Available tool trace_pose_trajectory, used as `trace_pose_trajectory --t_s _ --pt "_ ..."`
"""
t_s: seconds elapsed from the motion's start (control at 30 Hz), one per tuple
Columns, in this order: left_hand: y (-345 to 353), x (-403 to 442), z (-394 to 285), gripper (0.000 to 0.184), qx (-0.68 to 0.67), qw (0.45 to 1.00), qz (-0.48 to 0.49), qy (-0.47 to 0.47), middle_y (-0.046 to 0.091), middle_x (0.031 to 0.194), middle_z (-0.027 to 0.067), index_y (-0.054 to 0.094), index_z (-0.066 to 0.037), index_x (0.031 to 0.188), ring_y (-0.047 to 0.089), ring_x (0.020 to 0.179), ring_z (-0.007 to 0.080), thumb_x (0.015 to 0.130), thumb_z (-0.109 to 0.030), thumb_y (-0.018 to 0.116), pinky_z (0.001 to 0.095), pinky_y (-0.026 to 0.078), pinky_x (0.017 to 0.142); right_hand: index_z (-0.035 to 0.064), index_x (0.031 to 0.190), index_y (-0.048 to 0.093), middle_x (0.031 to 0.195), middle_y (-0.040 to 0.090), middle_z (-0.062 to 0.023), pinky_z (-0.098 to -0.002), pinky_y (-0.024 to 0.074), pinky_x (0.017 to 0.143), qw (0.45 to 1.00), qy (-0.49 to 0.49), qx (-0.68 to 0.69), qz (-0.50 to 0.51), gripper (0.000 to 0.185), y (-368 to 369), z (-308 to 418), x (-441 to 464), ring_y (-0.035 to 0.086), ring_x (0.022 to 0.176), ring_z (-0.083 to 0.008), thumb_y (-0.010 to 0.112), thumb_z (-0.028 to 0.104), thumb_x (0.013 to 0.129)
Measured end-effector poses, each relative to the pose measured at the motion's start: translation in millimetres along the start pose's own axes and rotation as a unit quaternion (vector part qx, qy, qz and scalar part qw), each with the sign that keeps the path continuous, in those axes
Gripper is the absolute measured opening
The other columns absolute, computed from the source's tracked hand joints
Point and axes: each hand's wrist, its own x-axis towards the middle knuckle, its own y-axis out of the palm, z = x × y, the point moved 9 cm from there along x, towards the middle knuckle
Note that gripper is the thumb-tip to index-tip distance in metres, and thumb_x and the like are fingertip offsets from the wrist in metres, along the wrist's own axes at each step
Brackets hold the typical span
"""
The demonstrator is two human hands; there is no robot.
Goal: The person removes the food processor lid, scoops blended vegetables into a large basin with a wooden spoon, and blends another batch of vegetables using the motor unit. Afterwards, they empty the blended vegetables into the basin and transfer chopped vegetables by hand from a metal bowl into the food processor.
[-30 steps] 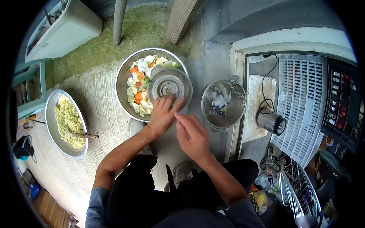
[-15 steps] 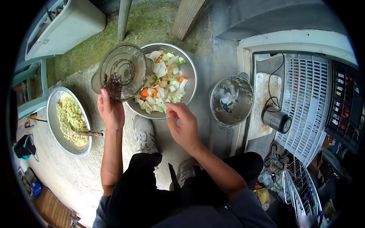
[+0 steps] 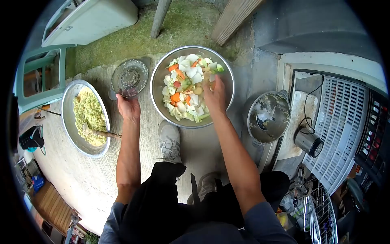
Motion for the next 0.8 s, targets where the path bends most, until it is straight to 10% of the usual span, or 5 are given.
trace_pose_trajectory --t_s 0.27,0.37,0.47,0.8 --pt "-47.1 -44.2 12.2 0.031 0.109 0.968 -0.184 -0.129 0.063 0.123 0.0117 0.057 0.001 0.129 0.059 0.114 0.0202 0.106 -0.020 0.052 0.0361 0.046 0.107 0.0030 0.140 0.057 0.137 0.057 -0.0201 -0.0398 0.0462 0.104 0.998 0.006 0.056 0.001 0.048 -5.0 -15.4 11.1 0.059 0.121 -0.0321 0.061 0.029 0.100" --pt "-8.2 -84.8 -19.1 0.039 0.264 0.961 -0.048 0.065 0.059 0.130 0.0122 0.053 0.002 0.136 0.057 0.120 0.0190 0.101 -0.015 0.057 0.0340 0.043 0.110 0.0070 0.141 0.057 0.130 0.058 -0.0209 -0.0403 0.0478 0.100 0.992 -0.102 -0.023 -0.075 0.044 -19.1 9.0 3.6 0.061 0.112 -0.0327 0.058 0.027 0.101" --pt "83.3 -141.4 7.2 0.055 0.322 0.923 0.207 -0.035 0.054 0.141 0.0175 0.042 0.004 0.148 0.050 0.134 0.0256 0.098 -0.013 0.057 0.0340 0.042 0.112 0.0071 0.142 0.056 0.128 0.058 -0.0208 -0.0415 0.0482 0.098 0.995 -0.079 -0.034 -0.043 0.045 -19.8 43.0 -3.8 0.061 0.109 -0.0333 0.058 0.027 0.102" --pt "96.1 -92.9 123.2 0.073 0.542 0.813 0.189 -0.101 0.027 0.159 0.0238 0.033 -0.008 0.160 0.040 0.143 0.0375 0.102 -0.049 0.050 0.0419 0.037 0.116 0.0167 0.147 0.054 0.119 0.066 -0.0211 -0.0413 0.0478 0.100 0.998 -0.039 -0.032 0.044 0.047 13.1 30.9 4.6 0.064 0.114 -0.0360 0.052 0.037 0.104"
